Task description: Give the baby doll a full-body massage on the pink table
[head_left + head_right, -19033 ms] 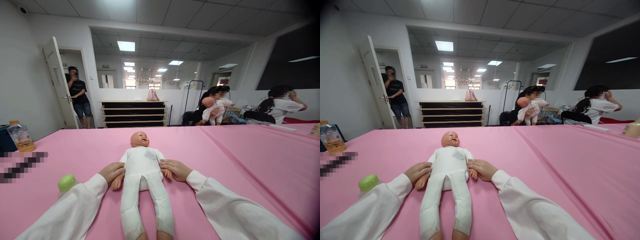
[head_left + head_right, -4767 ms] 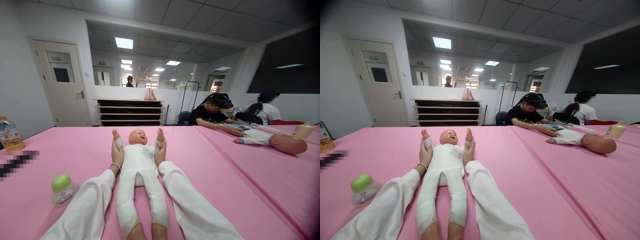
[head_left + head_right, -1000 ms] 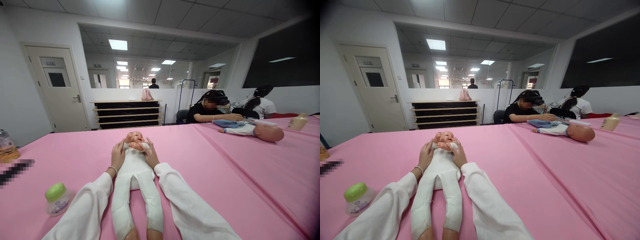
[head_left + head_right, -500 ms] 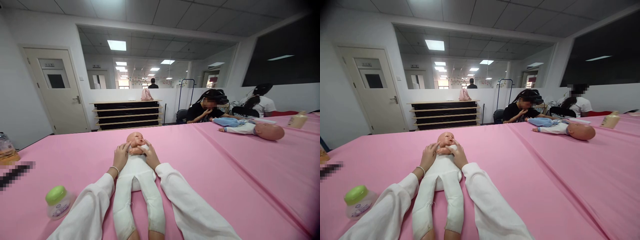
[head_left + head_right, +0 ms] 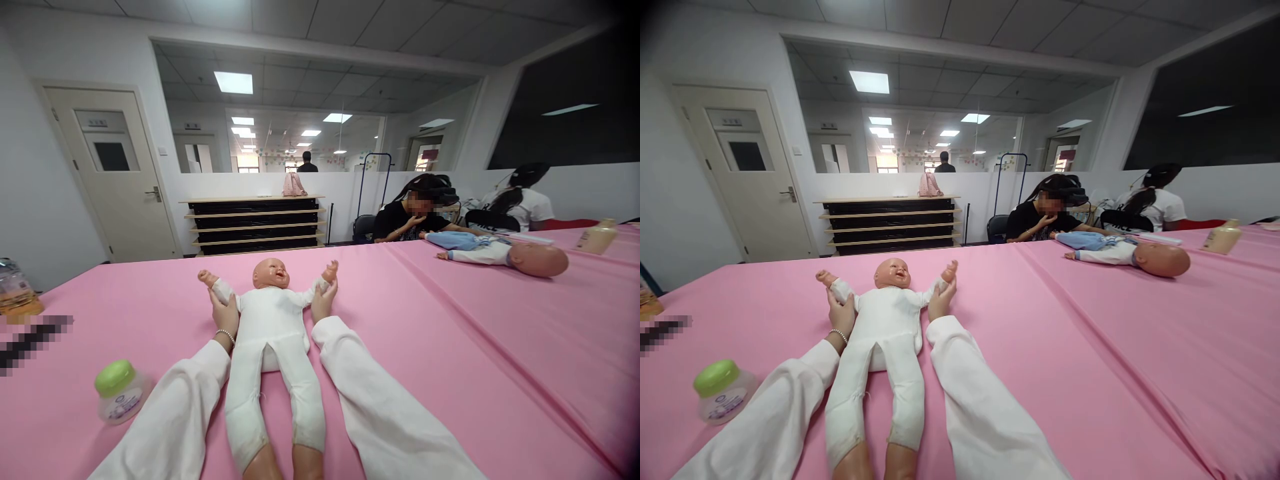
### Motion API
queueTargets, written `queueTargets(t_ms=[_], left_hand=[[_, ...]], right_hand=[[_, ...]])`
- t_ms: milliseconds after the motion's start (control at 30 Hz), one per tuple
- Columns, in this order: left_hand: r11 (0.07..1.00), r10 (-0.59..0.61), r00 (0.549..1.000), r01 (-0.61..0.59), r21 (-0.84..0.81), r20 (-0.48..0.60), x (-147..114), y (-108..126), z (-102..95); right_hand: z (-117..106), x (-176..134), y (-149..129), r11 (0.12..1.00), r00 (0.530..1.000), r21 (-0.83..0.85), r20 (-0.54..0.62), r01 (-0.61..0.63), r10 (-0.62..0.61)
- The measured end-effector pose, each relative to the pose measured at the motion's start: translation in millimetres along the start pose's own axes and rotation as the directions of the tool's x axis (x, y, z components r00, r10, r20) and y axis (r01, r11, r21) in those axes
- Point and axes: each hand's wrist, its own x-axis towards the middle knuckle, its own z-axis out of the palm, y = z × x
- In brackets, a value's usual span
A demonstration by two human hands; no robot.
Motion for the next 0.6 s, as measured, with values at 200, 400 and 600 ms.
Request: queueTargets(t_ms=[200, 400, 600], left_hand=[[0.987, 0.161, 0.987, -0.16, -0.019, 0.023, 2, 25, 2.2], [0.915, 0.376, 0.904, -0.397, 0.076, 0.202, 6, 32, 1.4], [0.924, 0.372, 0.91, -0.382, 0.023, 0.182, 4, 32, 0.9]], right_hand=[[4, -19, -40, 0.932, 0.768, 0.101, 0.539, 0.349, -0.346], [5, -15, -55, 0.834, 0.538, 0.152, 0.699, 0.531, -0.47], [4, -19, -52, 0.913, 0.635, 0.104, 0.687, 0.393, -0.352]])
